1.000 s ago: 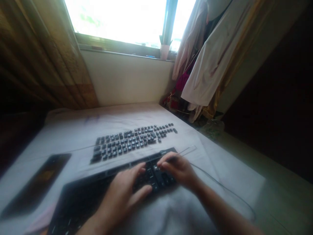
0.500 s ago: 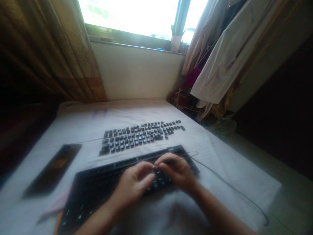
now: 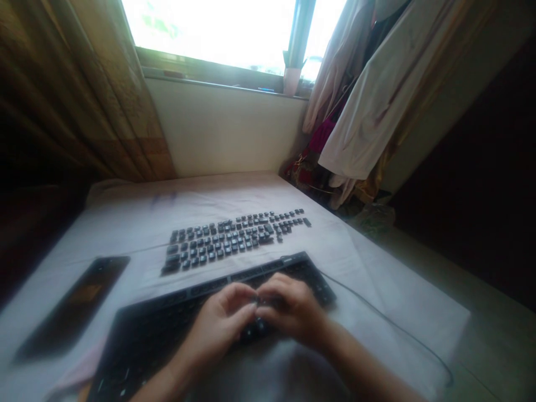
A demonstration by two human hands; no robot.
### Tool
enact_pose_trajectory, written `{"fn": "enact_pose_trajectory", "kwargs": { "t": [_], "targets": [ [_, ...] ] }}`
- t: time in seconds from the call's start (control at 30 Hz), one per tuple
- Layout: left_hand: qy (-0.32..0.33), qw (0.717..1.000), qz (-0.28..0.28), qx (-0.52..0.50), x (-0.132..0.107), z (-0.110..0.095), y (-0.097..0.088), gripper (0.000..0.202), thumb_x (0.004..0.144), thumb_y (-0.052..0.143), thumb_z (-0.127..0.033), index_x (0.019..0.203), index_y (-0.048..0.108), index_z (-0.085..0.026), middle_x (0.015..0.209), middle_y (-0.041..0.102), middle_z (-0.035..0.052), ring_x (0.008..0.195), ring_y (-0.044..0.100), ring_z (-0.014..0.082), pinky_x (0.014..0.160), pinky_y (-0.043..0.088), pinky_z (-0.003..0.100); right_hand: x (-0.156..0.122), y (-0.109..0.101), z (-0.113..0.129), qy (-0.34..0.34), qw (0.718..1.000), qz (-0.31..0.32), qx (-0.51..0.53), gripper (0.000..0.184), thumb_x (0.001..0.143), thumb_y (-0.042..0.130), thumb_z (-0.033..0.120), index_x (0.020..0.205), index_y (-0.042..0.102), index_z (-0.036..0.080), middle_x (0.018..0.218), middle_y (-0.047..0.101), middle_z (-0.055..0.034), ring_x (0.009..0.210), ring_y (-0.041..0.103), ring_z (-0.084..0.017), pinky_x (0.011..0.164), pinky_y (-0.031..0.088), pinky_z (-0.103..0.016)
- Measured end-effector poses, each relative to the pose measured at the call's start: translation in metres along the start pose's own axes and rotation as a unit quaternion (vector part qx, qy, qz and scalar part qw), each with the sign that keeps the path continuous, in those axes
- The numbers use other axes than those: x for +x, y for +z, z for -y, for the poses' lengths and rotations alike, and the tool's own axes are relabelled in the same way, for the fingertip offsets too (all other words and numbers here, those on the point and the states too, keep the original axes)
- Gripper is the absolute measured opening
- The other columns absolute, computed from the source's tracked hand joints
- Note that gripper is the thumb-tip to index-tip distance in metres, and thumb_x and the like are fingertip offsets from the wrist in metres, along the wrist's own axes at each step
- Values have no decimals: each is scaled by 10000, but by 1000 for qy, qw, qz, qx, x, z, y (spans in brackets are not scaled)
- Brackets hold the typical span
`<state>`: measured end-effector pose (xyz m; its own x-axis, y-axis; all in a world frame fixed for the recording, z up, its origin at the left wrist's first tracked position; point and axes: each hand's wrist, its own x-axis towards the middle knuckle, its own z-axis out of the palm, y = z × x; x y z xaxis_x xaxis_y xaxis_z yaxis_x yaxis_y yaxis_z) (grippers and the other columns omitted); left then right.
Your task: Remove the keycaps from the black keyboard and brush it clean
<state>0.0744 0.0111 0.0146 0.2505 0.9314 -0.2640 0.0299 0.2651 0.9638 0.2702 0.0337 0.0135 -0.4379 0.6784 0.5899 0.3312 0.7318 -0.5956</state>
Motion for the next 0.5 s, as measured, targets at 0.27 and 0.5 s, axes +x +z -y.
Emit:
{"fn": "enact_pose_trajectory", "kwargs": {
  "t": [0.27,0.5],
  "targets": [
    [-22,1000,3,8,4,11,-3,628,628,777,-671,997,640,-182,804,726,44,694,634,169,476,389,190,3,-2,0,-4,997,57,-54,89,872,712,218,941,737,167,825,759,-74,714,724,-188,657,563,-259],
    [17,998,-1,62,2,19,-5,650,732,690,-643,1230,602,-234,1291,688,138,1178,653,303,593,534,244,26,-40,-37,99,983,95,-120,157,849,719,232,1001,751,208,923,781,-51,850,744,-193,797,577,-286]
  ]
}}
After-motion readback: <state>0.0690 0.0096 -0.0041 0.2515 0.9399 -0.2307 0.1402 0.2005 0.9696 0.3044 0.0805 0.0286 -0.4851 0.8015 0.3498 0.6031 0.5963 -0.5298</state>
